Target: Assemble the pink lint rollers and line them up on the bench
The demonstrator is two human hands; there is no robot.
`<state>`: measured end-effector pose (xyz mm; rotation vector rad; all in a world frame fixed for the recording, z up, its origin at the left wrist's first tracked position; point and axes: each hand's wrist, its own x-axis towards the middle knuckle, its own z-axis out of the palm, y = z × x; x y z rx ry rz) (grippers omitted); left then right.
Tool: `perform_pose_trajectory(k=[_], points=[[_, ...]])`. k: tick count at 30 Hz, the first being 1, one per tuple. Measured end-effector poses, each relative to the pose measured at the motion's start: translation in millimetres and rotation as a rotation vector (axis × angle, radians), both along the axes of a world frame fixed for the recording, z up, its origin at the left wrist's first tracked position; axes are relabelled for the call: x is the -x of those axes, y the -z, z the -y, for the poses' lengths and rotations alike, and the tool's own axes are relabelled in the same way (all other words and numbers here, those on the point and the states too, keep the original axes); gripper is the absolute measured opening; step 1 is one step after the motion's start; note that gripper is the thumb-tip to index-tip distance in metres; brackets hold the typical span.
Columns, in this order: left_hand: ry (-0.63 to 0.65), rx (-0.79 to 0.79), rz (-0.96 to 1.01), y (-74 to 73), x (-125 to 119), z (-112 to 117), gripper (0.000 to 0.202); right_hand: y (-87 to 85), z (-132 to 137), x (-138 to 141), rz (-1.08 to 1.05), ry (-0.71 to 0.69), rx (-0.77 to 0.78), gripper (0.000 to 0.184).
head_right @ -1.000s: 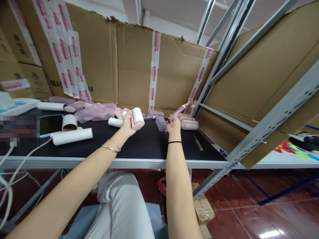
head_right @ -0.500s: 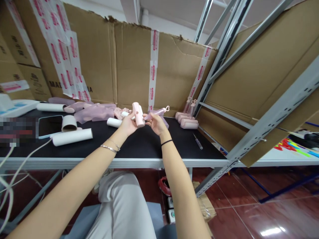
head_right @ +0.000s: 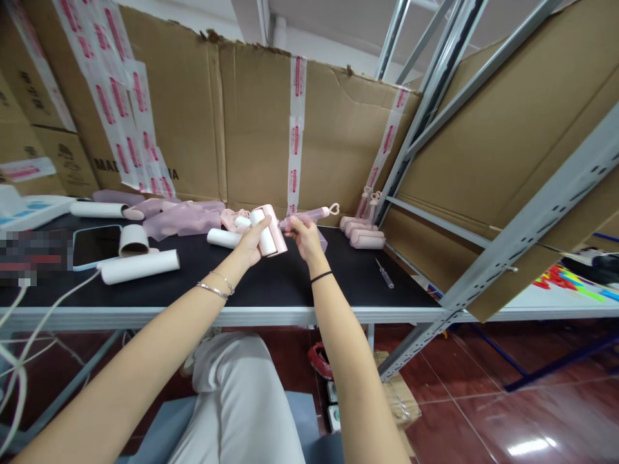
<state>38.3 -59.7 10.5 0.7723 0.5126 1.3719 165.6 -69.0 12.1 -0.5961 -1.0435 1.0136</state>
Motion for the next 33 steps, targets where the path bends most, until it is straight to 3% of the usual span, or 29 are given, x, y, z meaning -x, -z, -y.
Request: perform_pose_trajectory(k=[10, 15, 22, 33], points=[[0.003, -0.113, -0.058, 5.4, -0.8, -0.8, 0.042, 0.6, -1.5, 7.9, 0.028, 0.090, -0.021, 0.041], [-0.021, -0.185, -0.081, 7.2, -2.4, -2.1, 0.047, 2.8, -5.5, 11.7, 0.023, 0.231, 0.072, 0.042], [-0.079, -0.218, -0.075, 7.0, -3.0, -0.1, 0.047, 10.8, -5.1, 19.6, 0.130, 0.418, -0.010, 0.038], [-0.168, -0.227, -0.106, 7.0, -1.5, 1.1, 0.046, 13.5, -4.2, 27.0, 0.114, 0.347, 0.039, 0.047]])
